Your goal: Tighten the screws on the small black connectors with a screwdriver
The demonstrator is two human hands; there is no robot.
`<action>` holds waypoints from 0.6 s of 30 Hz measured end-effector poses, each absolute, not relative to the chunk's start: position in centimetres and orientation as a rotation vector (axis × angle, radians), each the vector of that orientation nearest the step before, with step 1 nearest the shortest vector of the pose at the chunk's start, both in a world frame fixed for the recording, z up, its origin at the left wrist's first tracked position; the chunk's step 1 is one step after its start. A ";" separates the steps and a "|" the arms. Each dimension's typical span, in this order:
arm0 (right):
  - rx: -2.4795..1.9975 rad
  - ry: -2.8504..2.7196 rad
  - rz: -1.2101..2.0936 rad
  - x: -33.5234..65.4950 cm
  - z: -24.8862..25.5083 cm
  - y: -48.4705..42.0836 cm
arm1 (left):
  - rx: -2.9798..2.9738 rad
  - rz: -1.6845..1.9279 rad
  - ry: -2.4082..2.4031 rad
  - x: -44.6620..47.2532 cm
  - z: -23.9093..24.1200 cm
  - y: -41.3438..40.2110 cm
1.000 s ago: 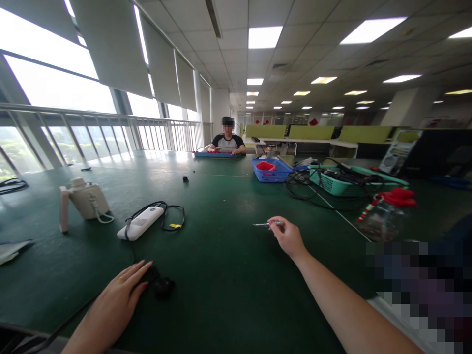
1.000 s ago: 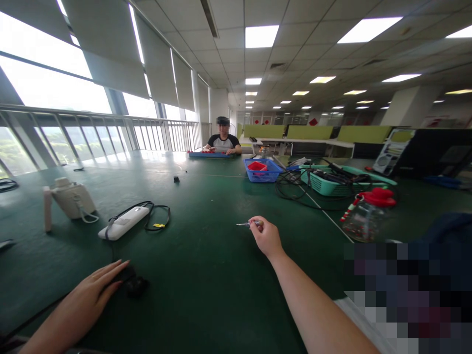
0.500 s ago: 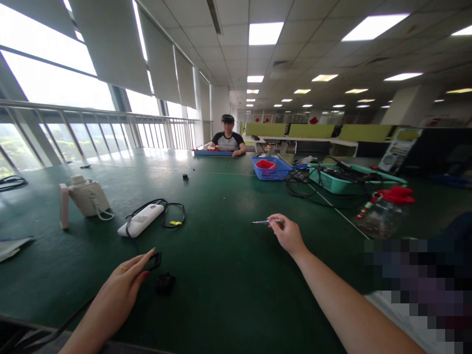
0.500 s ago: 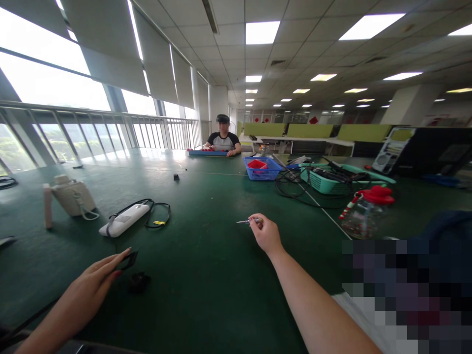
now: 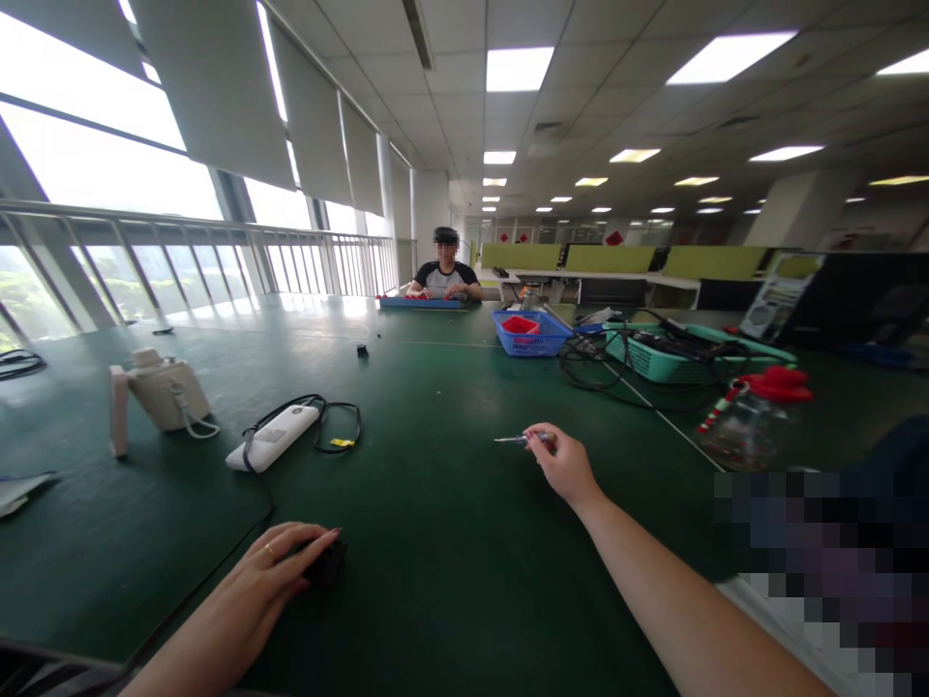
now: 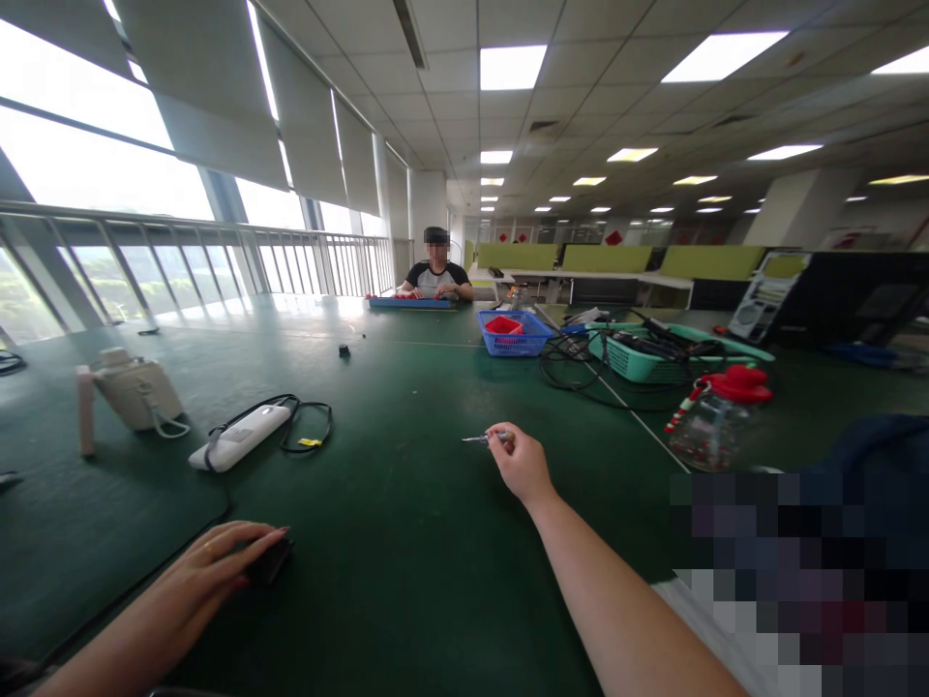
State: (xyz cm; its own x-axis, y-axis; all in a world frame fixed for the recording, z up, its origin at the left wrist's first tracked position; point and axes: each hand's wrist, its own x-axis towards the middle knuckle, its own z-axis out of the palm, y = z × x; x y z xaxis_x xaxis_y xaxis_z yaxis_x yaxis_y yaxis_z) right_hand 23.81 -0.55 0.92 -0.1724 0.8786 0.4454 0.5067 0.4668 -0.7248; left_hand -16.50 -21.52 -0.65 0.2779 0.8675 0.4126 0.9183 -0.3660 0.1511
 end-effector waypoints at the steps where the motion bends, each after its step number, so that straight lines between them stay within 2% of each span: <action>1: -1.166 -1.832 0.531 23.8 0.9 -0.6 | -2.417 -0.656 -1.701 -16.5 -0.7 -21.5; 18: -1.171 -1.826 0.534 23.7 1.0 -0.7 | -2.534 -0.502 -1.922 -16.9 -0.1 -21.1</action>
